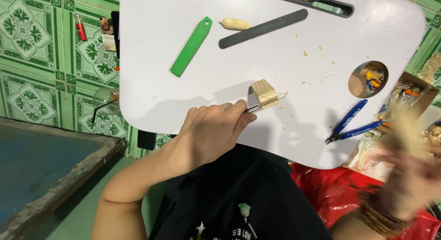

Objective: The person carves a small rectangular block of wood using a utility knife and smooths it with a sanding block. They repeatedly switch between cutting and sanding to shape the wood piece on a white table.

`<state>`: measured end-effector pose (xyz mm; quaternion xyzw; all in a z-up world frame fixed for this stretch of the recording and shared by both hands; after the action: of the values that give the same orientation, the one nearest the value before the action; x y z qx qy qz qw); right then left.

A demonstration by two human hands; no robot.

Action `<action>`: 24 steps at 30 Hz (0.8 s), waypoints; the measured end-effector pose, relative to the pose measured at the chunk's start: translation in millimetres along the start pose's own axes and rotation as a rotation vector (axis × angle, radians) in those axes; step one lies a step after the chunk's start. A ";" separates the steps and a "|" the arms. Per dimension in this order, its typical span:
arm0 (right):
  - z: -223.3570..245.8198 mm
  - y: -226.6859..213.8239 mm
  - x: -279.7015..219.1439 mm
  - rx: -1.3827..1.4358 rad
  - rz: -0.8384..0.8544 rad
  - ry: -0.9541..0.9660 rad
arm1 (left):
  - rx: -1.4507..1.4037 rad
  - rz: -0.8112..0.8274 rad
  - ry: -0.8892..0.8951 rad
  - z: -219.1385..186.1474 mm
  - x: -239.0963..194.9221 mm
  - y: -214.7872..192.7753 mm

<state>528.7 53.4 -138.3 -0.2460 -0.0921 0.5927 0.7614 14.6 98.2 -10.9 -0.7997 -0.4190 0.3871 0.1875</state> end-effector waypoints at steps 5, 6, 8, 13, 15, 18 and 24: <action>168.4 127.6 -76.4 -0.034 0.052 -0.105 | -0.035 -0.066 0.057 -1.5 -2.2 -5.0; 167.6 139.6 -74.5 -0.133 0.116 -0.070 | -0.034 -0.137 0.105 -4.9 -4.0 -10.4; 169.0 151.9 -71.6 -0.234 0.178 -0.038 | -0.034 -0.213 0.154 -8.0 -6.4 -16.0; 177.2 178.5 -67.1 -0.580 0.286 -0.117 | -0.072 -0.177 0.165 -10.0 -4.3 -18.8; 167.3 178.7 -66.8 -0.659 0.273 -0.084 | -0.087 -0.121 0.134 -7.3 -2.8 -15.2; 172.1 183.8 -60.1 -0.700 0.266 -0.095 | -0.101 0.038 0.043 -2.5 2.8 -9.4; 275.9 150.2 -84.8 -0.326 -0.070 -0.528 | -0.094 0.271 -0.146 2.7 3.2 5.4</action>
<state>257.0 72.7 39.7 -0.1988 -0.3890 0.5869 0.6817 16.4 97.6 -17.4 -0.8264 -0.3372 0.4462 0.0650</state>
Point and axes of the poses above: each hand's wrist, its own x-axis towards the middle knuckle, its own y-axis out of the palm, z = x × y, the point moved 10 cm from there along x, towards the middle knuckle, and after that the axes turned 7 degrees about -x, right-handed, at the moved point
